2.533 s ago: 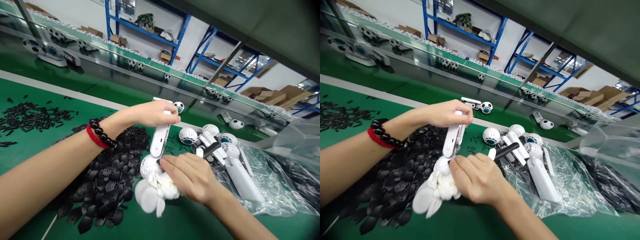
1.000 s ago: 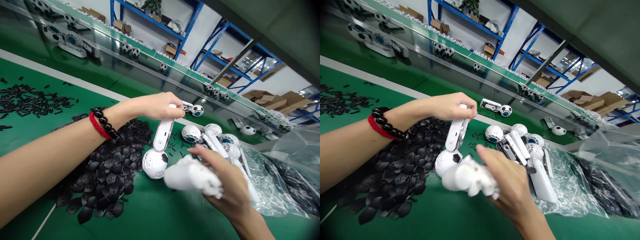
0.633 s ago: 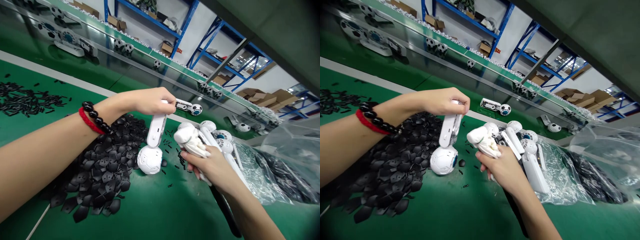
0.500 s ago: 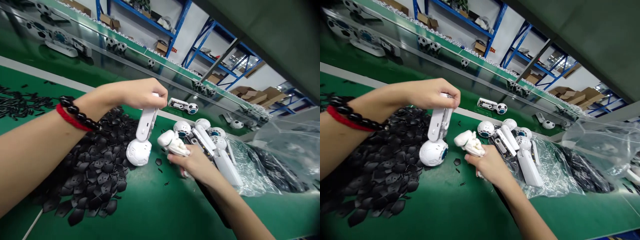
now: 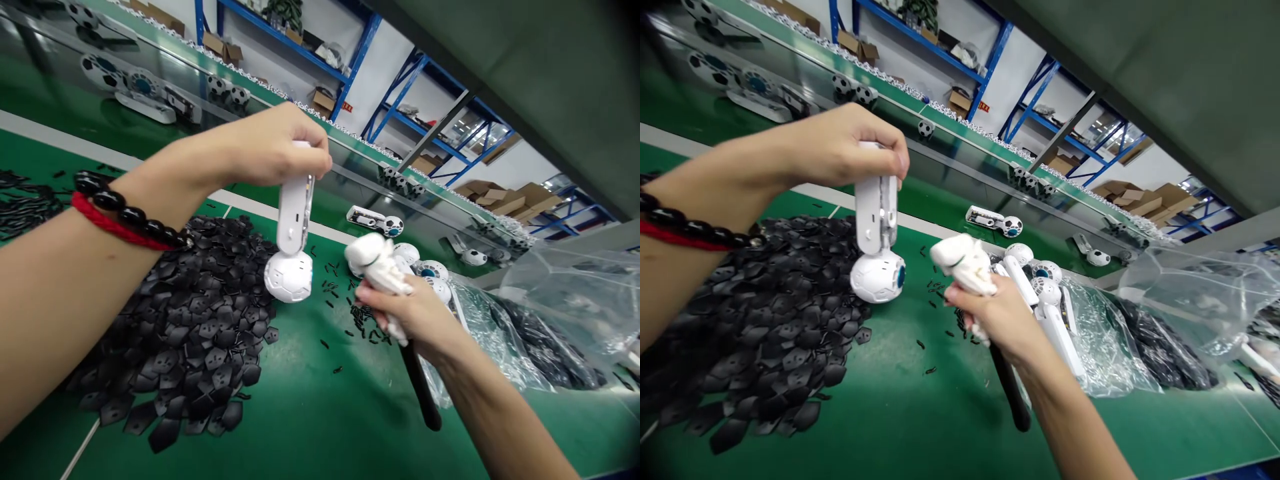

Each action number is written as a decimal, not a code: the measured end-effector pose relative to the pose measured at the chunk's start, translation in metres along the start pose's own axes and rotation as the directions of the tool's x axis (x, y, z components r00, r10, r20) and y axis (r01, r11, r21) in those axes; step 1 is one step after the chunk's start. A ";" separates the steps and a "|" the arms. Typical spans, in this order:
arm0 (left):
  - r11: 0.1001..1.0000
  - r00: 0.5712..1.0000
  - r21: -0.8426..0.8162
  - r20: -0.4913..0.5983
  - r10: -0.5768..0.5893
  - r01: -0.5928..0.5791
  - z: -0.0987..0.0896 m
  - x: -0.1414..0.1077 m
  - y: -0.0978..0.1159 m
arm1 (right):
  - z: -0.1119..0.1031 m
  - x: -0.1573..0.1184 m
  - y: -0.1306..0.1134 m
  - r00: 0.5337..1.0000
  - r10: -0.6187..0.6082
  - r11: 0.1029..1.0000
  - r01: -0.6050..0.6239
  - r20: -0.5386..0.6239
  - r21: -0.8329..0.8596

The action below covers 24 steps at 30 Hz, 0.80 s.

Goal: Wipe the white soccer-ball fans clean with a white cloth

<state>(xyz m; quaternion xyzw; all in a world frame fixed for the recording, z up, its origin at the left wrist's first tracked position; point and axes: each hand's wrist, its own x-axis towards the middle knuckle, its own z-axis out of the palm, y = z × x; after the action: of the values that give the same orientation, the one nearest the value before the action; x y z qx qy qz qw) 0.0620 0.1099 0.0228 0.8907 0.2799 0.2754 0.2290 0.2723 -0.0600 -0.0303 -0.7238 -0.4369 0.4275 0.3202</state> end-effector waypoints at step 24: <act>0.995 0.990 -0.097 0.131 0.048 -0.035 0.042 0.006 -0.005 | 0.029 0.013 -0.009 0.974 0.146 0.884 -0.208 0.175 0.420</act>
<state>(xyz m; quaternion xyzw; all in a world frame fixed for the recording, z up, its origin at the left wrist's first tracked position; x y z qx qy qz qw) 0.0909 0.1066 -0.0090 0.9008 0.2321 0.2331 0.2835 0.2460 -0.0418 -0.0394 -0.6395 -0.2835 0.5907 0.4022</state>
